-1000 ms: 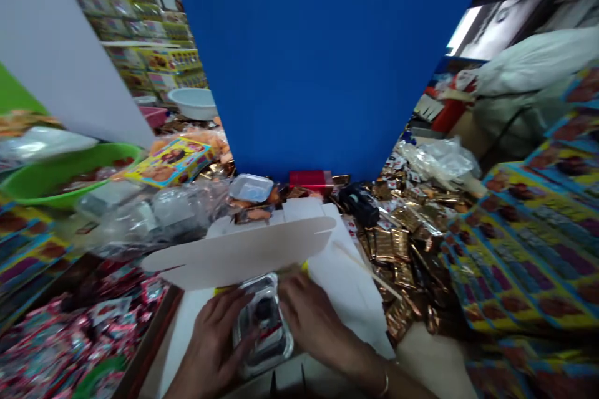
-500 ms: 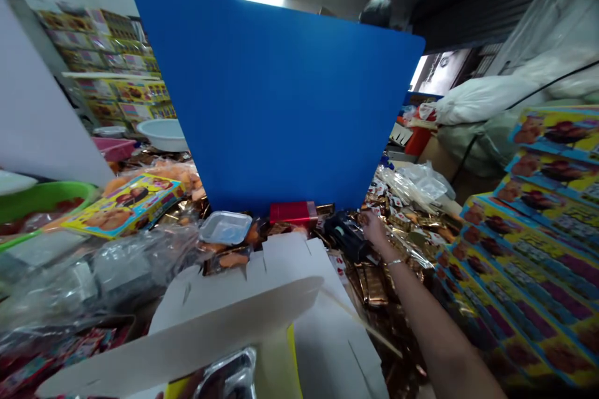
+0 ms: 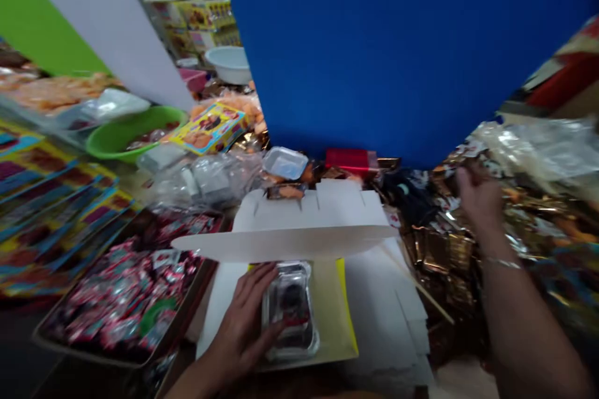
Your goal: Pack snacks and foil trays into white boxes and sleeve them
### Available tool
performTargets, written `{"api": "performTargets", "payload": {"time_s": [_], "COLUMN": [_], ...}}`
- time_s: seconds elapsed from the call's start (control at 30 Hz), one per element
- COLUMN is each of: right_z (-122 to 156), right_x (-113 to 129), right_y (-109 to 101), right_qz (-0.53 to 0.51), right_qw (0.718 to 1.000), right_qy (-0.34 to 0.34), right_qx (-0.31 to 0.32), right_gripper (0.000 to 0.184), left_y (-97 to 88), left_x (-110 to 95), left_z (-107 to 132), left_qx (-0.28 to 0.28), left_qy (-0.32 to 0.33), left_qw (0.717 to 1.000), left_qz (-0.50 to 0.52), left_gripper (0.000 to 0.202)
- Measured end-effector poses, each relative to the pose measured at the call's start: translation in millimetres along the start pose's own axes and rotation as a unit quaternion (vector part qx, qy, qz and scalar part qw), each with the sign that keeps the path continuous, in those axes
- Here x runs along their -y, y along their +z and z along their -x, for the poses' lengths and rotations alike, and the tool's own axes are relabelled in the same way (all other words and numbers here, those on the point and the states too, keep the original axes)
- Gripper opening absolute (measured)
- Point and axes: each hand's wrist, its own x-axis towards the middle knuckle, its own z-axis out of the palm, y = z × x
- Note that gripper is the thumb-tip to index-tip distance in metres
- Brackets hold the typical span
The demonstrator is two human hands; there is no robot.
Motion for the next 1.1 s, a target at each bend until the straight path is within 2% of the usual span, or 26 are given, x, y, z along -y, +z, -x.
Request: {"api": "performTargets", "payload": {"time_s": [0.03, 0.07, 0.1, 0.13, 0.2, 0.23, 0.27, 0.3, 0.37, 0.43, 0.5, 0.57, 0.6, 0.67, 0.7, 0.73, 0.8, 0.83, 0.87, 0.9, 0.93, 0.97, 1.0, 1.03, 1.07, 1.1], "right_z": [17.0, 38.0, 62.9, 90.7, 148.7, 175.3, 198.0, 215.8, 234.7, 233.3, 219.1, 201.8, 194.5, 184.7, 182.0, 180.1, 176.7, 174.8, 173.1, 172.3, 173.1, 175.9, 180.9, 187.5, 195.3, 203.1], "right_x": [8.4, 20.2, 35.8, 55.0, 101.7, 126.3, 149.4, 169.1, 193.1, 192.7, 170.2, 132.6, 111.1, 69.9, 52.9, 39.9, 29.2, 32.5, 41.7, 56.4, 75.7, 98.3, 122.4, 145.9, 167.0, 184.4], "right_y": [-15.4, -30.1, -42.7, -51.9, -56.9, -53.2, -46.9, -39.5, -27.3, -23.8, -27.9, -34.0, -36.3, -39.9, -42.6, -47.1, -63.6, -75.1, -87.4, -98.6, -106.7, -110.0, -107.0, -97.3, -81.5, -61.1], "right_qz": [-0.035, -0.123, -0.205, -0.268, -0.368, -0.376, -0.384, -0.375, -0.309, -0.263, -0.207, -0.068, 0.028, 0.159, 0.175, 0.155, 0.033, -0.048, -0.127, -0.201, -0.263, -0.312, -0.352, -0.370, -0.369, -0.348], "right_qw": [0.999, 0.991, 0.970, 0.933, 0.813, 0.758, 0.737, 0.743, 0.786, 0.822, 0.871, 0.930, 0.943, 0.927, 0.926, 0.939, 0.982, 0.991, 0.985, 0.967, 0.935, 0.884, 0.821, 0.766, 0.733, 0.723], "right_qy": [0.006, 0.045, 0.097, 0.140, 0.116, 0.084, 0.046, 0.010, -0.052, -0.094, -0.113, -0.106, -0.092, -0.044, -0.021, -0.004, 0.012, 0.005, -0.014, -0.049, -0.098, -0.159, -0.219, -0.270, -0.325, -0.371], "right_qx": [0.001, 0.032, 0.089, 0.194, 0.436, 0.527, 0.553, 0.555, 0.533, 0.496, 0.431, 0.346, 0.319, 0.336, 0.335, 0.307, 0.183, 0.129, 0.113, 0.146, 0.218, 0.310, 0.392, 0.450, 0.471, 0.467], "right_gripper": [0.050, 0.047, 0.043, 0.042, 0.041, 0.039, 0.039, 0.047, 0.053, 0.032, 0.018, 0.022, 0.029, 0.035, 0.032, 0.029, 0.028, 0.027, 0.025, 0.021, 0.016, 0.014, 0.018, 0.020, 0.019, 0.020], "left_y": [-2.3, -3.5, -4.0, -4.0, -3.6, -3.5, -3.4, -3.3, -1.8, 1.8, 6.8, 10.1, 10.1, 6.4, 3.2, -0.3, -6.4, -8.4, -9.4, -9.6, -9.3, -8.7, -8.3, -8.3, -8.8, -9.9], "left_x": [-4.8, -7.8, -9.4, -10.0, -9.6, -9.0, -8.3, -7.6, -5.7, -2.7, 0.5, 1.9, 1.6, -1.2, -3.2, -5.4, -9.3, -10.7, -11.6, -12.0, -11.6, -10.6, -9.0, -6.9, -4.7, -2.7], "left_z": [0.0, 0.8, 2.2, 3.9, 6.6, 7.3, 7.6, 7.5, 6.5, 5.0, 2.8, 0.4, -0.7, -2.5, -3.3, -3.9, -4.8, -4.9, -4.8, -4.2, -3.3, -2.1, -0.7, 0.6, 1.6, 2.1], "left_qx": [0.010, 0.016, 0.022, 0.026, 0.027, 0.025, 0.021, 0.018, 0.022, 0.030, 0.025, 0.015, 0.014, 0.031, 0.045, 0.061, 0.089, 0.096, 0.096, 0.091, 0.086, 0.083, 0.079, 0.074, 0.064, 0.049], "left_qy": [-0.015, -0.025, -0.036, -0.045, -0.050, -0.046, -0.039, -0.030, -0.005, 0.026, 0.048, 0.052, 0.050, 0.051, 0.057, 0.064, 0.075, 0.075, 0.070, 0.062, 0.055, 0.048, 0.041, 0.034, 0.026, 0.017], "left_qw": [0.999, 0.998, 0.996, 0.995, 0.993, 0.993, 0.993, 0.994, 0.997, 0.999, 0.997, 0.993, 0.993, 0.994, 0.994, 0.994, 0.992, 0.992, 0.992, 0.993, 0.994, 0.995, 0.996, 0.997, 0.997, 0.997], "left_qz": [0.032, 0.057, 0.075, 0.088, 0.103, 0.105, 0.105, 0.103, 0.079, 0.016, -0.063, -0.107, -0.109, -0.093, -0.082, -0.070, -0.051, -0.044, -0.041, -0.038, -0.033, -0.027, -0.015, 0.005, 0.031, 0.061], "left_gripper": [0.068, 0.066, 0.065, 0.064, 0.062, 0.062, 0.062, 0.063, 0.065, 0.066, 0.061, 0.054, 0.052, 0.050, 0.050, 0.051, 0.053, 0.054, 0.056, 0.058, 0.057, 0.056, 0.052, 0.047, 0.044, 0.045]}}
